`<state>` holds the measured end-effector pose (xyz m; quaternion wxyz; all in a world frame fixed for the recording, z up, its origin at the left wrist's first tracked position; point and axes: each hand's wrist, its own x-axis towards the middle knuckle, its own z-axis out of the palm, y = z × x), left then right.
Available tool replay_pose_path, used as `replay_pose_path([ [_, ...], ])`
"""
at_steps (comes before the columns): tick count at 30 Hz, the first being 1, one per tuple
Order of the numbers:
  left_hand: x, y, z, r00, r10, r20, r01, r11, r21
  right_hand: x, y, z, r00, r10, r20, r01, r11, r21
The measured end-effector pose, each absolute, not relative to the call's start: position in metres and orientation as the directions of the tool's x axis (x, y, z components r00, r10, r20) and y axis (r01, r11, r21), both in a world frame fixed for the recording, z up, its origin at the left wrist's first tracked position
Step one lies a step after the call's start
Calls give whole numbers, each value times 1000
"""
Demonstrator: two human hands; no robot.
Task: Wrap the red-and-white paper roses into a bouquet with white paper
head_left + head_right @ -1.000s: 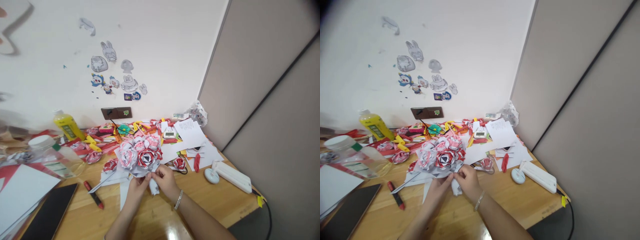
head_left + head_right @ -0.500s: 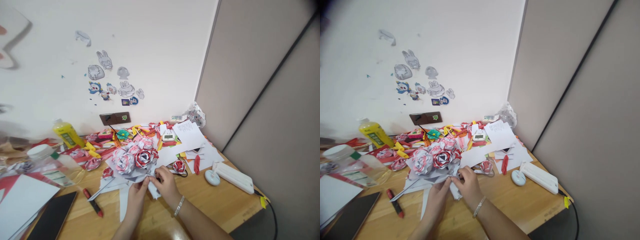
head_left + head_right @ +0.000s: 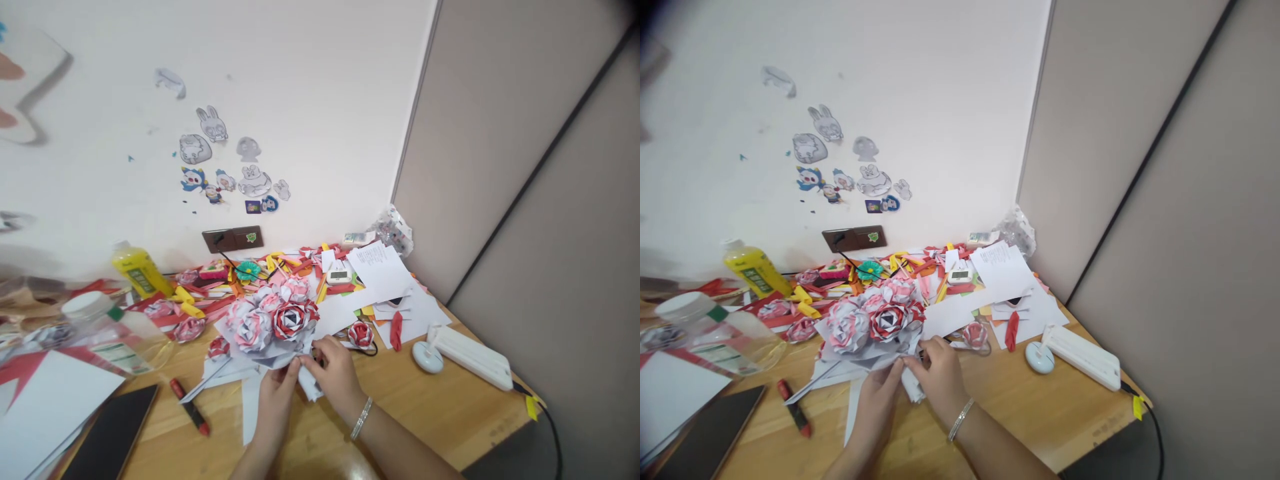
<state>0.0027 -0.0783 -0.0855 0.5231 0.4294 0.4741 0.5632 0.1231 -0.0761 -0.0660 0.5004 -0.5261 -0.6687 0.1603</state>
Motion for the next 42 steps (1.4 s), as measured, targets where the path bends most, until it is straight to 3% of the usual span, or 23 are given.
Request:
replay_pose_path([
  [6,3,-83,-83,-144,989,-26,-128,8,992,126,-77,-64,-11,851,526,544,446,-711],
  [13,3,-83,-77,-74,997,19,-56,-23,998,134,-74,-60,-120,803,583,578,534,-617],
  [18,-1,-80,-78,-103,994,-41,-82,32,996,144,-72,-52,-328,763,557,500,640,-583],
  [29,4,-81,-72,116,984,-135,-406,172,898,153,-67,-54,-436,568,698,418,815,-403],
  [36,8,-89,-63,196,950,-245,-537,313,784,155,-69,-41,-446,641,624,289,763,-577],
  [39,7,-90,-63,219,937,-271,-556,348,754,152,-70,-41,-343,684,644,319,729,-605],
  [42,4,-90,-63,242,933,-265,-554,357,752,146,-70,-44,-218,774,594,257,633,-731],
])
